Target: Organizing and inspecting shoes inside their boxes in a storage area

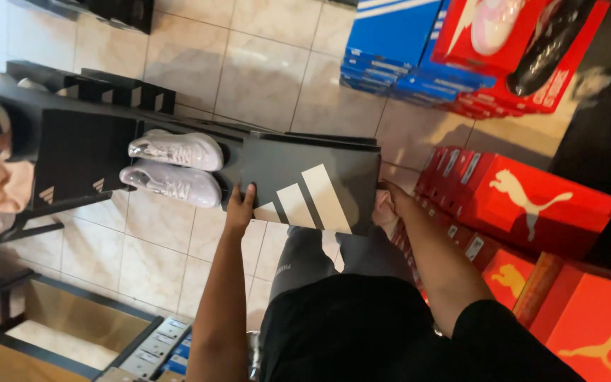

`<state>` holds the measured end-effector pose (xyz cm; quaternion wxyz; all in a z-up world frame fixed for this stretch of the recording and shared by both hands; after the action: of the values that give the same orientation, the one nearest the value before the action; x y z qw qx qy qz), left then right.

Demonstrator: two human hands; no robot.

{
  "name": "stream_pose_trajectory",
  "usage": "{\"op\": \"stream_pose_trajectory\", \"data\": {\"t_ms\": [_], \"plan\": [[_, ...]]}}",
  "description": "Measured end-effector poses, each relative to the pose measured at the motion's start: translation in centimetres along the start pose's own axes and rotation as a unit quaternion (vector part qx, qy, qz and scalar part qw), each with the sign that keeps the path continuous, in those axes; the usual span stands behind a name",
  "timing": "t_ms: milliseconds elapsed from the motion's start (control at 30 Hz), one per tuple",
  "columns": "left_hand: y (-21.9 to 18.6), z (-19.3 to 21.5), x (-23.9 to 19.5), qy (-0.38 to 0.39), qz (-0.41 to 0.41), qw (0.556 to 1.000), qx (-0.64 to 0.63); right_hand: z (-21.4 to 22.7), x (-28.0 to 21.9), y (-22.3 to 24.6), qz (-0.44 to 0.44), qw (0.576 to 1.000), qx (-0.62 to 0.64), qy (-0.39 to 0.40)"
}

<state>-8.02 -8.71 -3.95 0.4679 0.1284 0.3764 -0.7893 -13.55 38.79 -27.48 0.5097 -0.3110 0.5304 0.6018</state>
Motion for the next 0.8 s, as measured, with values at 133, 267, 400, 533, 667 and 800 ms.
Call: {"op": "stream_pose_trajectory", "data": {"t_ms": [133, 267, 400, 533, 667, 800], "plan": [[-2.4, 1.6, -0.1, 0.010, -0.059, 0.998, -0.005, -0.6, 2.4, -8.0, 0.219, 0.958, -0.052, 0.178], [-4.5, 2.2, -2.2, 0.024, -0.059, 0.997, -0.040, -0.5, -7.3, -4.1, 0.022, 0.993, 0.113, 0.021], [-0.1, 0.5, 2.1, 0.027, -0.054, 0.996, -0.068, -0.4, -9.1, -4.1, 0.012, 0.987, 0.134, 0.085], [-3.5, 2.1, -1.4, 0.010, -0.070, 0.997, -0.041, -1.5, -6.2, -2.3, 0.123, 0.985, -0.034, 0.116], [-3.6, 1.9, -1.0, 0.019, -0.071, 0.997, -0.038, -0.1, 1.8, -1.1, 0.162, 0.966, -0.182, 0.087], [-2.9, 1.2, -1.0, 0.064, -0.049, 0.988, -0.132, -0.7, 10.5, 3.0, 0.290, 0.937, -0.178, 0.082]]}}
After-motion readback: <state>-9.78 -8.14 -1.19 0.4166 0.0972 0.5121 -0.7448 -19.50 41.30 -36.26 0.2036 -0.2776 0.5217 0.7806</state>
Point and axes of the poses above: each hand's wrist, its own x-axis towards the middle knuckle, its own z-axis out of the back of the hand, y = z × x, the point moved 9 cm from there along x, towards the middle knuckle, and after that the axes turned 12 degrees about -y, right-handed, at the moved point
